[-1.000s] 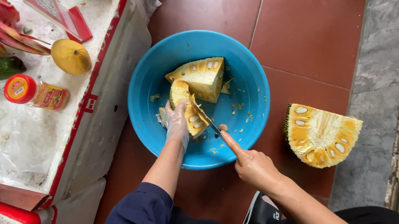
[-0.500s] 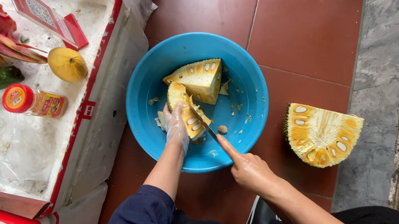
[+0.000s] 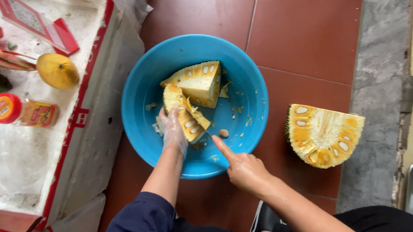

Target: Peeling the thick skin off jackfruit segments using a large knife

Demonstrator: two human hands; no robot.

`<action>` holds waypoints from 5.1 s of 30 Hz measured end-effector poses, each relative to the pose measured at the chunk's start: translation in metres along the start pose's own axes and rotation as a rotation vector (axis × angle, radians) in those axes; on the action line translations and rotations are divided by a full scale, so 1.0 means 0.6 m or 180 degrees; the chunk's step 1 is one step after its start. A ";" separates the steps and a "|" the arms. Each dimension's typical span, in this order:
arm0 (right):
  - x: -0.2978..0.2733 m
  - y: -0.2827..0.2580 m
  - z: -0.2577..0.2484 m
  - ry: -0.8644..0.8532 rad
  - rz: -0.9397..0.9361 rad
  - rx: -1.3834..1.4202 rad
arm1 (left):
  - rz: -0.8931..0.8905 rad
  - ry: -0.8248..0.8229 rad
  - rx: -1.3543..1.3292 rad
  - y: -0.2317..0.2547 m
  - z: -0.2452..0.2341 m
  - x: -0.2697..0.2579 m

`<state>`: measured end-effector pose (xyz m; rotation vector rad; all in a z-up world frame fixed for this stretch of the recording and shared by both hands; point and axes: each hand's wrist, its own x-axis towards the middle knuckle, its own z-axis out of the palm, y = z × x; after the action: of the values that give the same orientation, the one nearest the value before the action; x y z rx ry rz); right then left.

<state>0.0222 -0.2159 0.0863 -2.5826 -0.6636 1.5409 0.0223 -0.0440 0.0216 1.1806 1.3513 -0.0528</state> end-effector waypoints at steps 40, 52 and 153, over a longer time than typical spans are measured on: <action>0.011 0.022 0.009 0.0145 -0.0061 0.0267 | 0.0063 0.0364 -0.0498 -0.031 0.006 0.066; 0.038 0.015 0.020 0.0395 -0.0426 -0.0201 | -0.0056 0.0325 -0.0202 -0.034 -0.004 0.085; -0.106 0.090 0.044 0.0943 -0.0024 0.2842 | -0.0267 -0.0505 -0.2381 -0.044 -0.150 -0.019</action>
<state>-0.0084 -0.2940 0.1112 -2.0157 0.0613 1.0489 -0.0617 -0.0029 0.0338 0.4770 1.1256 0.2736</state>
